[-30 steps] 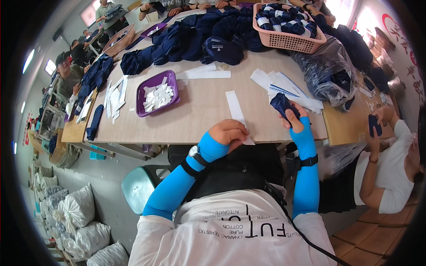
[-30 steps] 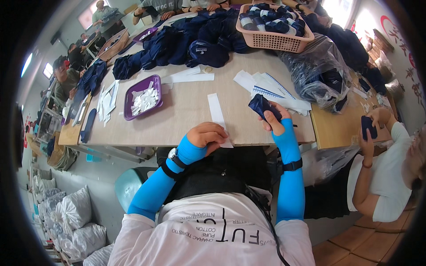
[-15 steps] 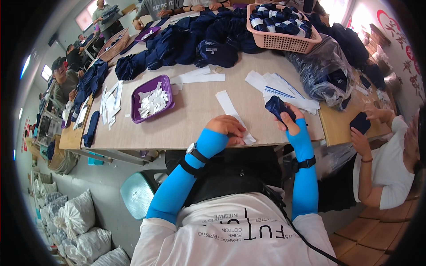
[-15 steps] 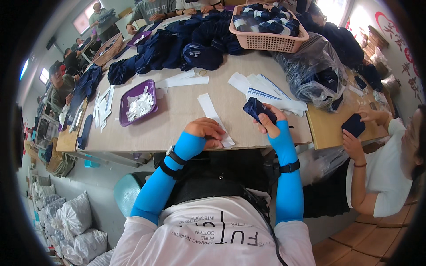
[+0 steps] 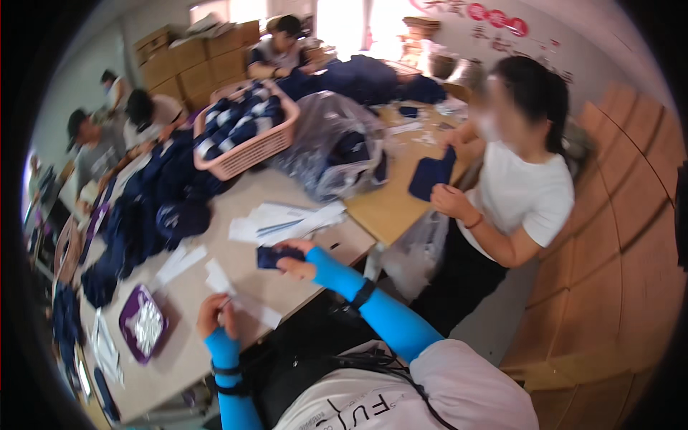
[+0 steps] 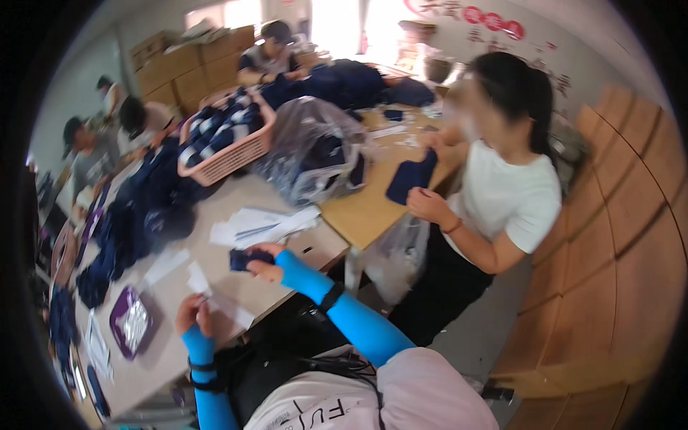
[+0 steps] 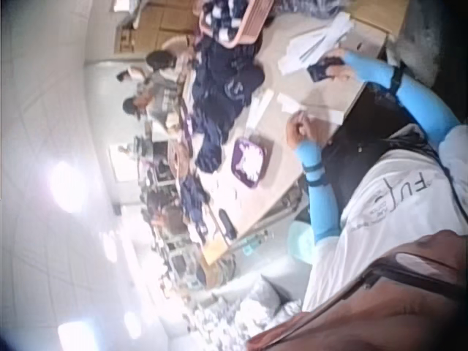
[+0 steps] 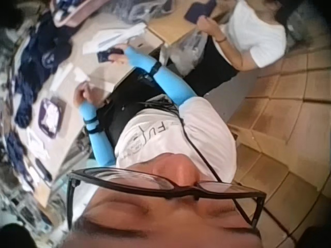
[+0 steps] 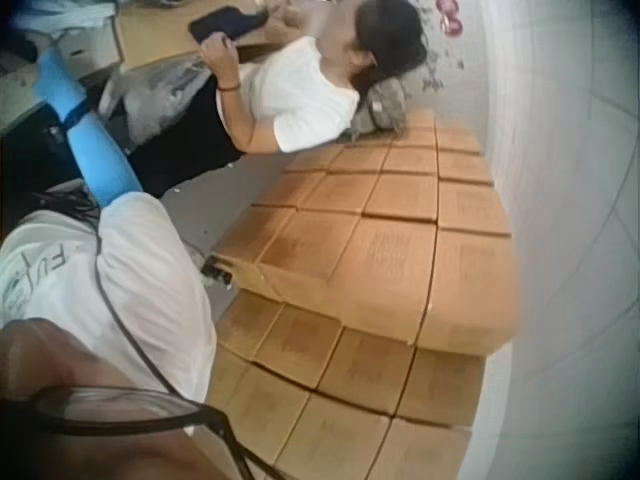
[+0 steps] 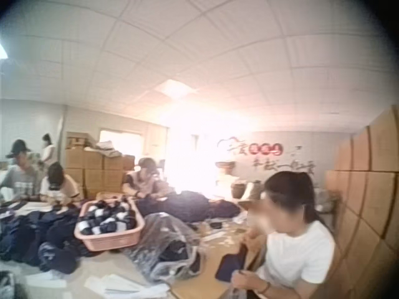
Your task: Applying white labels or tags to individual blue socks in a manufacturing setting.
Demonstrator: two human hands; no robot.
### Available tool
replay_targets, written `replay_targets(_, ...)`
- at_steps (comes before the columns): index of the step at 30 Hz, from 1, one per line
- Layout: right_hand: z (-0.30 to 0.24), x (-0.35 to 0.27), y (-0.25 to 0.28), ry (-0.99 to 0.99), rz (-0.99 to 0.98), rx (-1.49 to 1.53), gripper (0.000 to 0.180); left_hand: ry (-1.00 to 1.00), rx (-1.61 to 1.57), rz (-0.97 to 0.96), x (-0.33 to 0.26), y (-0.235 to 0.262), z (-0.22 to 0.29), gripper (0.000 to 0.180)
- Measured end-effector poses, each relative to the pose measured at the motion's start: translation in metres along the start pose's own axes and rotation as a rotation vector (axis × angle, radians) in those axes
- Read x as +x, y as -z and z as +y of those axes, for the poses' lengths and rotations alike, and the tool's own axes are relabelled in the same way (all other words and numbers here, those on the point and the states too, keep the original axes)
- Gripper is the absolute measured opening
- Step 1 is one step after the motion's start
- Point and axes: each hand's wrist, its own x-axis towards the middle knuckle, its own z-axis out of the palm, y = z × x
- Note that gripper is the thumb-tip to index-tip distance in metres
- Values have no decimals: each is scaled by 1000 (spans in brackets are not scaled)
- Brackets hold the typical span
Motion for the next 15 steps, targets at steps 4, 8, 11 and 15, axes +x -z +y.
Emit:
replay_targets(4,-6,-4,3,26,9,16,44,56,-85,27,2,-4,-15,11)
replay_targets(8,-10,-12,-28,6,-156,23,45,111,-381,221,4,-3,-33,15)
replay_targets(11,-26,-17,-57,-93,-294,-11,49,51,-350,278,4,-1,-26,11)
replay_targets(15,-11,-4,-68,-134,-384,5,50,-78,-199,308,-1,2,-26,8)
